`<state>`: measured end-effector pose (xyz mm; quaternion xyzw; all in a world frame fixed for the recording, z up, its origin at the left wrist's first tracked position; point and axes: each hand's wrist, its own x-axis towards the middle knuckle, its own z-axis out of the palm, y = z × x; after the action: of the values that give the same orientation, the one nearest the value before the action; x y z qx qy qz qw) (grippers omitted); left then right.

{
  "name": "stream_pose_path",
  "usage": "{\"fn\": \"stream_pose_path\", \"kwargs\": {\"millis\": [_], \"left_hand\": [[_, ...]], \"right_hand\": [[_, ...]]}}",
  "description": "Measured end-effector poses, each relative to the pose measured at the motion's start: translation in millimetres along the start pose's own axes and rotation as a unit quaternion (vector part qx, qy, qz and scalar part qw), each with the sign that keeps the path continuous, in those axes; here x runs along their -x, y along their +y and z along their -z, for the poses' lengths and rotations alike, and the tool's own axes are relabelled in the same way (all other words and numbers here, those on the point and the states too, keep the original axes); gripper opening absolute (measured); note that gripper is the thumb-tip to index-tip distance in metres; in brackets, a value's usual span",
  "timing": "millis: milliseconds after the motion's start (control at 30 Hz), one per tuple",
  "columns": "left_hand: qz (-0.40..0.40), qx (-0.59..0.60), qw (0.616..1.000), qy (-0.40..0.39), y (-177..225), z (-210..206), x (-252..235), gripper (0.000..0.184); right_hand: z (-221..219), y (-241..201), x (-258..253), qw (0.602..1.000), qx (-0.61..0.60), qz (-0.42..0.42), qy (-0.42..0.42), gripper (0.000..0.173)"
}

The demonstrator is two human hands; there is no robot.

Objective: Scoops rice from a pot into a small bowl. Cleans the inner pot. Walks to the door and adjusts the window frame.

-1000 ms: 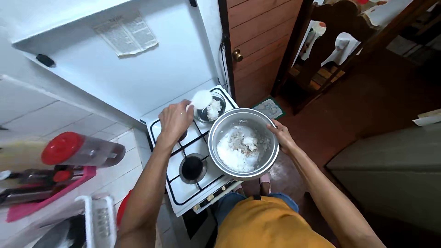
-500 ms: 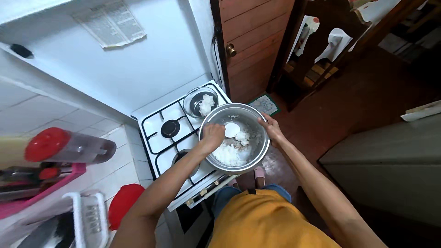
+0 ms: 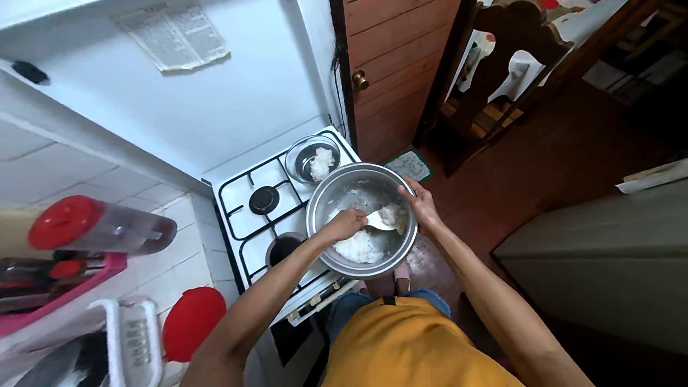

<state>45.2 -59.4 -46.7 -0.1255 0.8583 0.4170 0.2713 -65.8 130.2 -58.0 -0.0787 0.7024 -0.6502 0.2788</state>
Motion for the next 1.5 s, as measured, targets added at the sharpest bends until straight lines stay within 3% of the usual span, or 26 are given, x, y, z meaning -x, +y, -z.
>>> {"fn": "stream_pose_path", "kwargs": {"millis": [300,533,667,767,867,967,1067,1167,1333,1500], "left_hand": [[-0.043,0.072,0.992,0.096,-11.0,3.4,33.7,0.040],[-0.008,0.056,0.983,0.174,-10.4,70.0,83.5,0.038],[0.034,-0.035,0.950,0.309,-38.1,114.3,83.2,0.040],[0.093,-0.170,0.896,0.399,-47.0,127.0,60.3,0.035],[0.157,-0.310,0.864,0.364,-48.2,130.8,15.0,0.026],[0.154,-0.402,0.833,0.349,-54.6,129.6,-5.9,0.022],[0.143,-0.383,0.826,0.387,-39.7,139.6,14.3,0.023],[0.100,-0.346,0.846,0.394,-12.2,148.9,62.9,0.028],[0.008,-0.391,0.882,0.264,37.5,107.2,122.7,0.027],[0.089,-0.469,0.877,0.055,68.0,48.7,105.2,0.015]], "right_hand": [[-4.8,-10.0,-1.0,0.998,0.034,0.037,-0.022,0.040],[3.1,-1.1,-13.2,1.000,0.008,-0.028,-0.002,0.038],[0.8,-3.0,-9.2,0.999,-0.006,-0.042,0.012,0.036],[-1.2,-3.0,-8.5,0.999,-0.009,-0.046,0.021,0.037],[-0.7,-1.4,-10.6,0.998,-0.006,-0.050,0.022,0.036],[0.0,-0.3,-7.3,0.999,-0.010,-0.049,0.020,0.036],[0.8,1.5,-1.6,0.998,-0.027,-0.057,0.030,0.036],[-0.2,0.4,1.9,0.997,-0.041,-0.065,0.030,0.038],[-3.1,-9.1,8.5,0.998,-0.037,-0.050,0.002,0.047],[-5.7,-10.5,7.1,1.000,-0.013,-0.003,-0.027,0.044]]}}
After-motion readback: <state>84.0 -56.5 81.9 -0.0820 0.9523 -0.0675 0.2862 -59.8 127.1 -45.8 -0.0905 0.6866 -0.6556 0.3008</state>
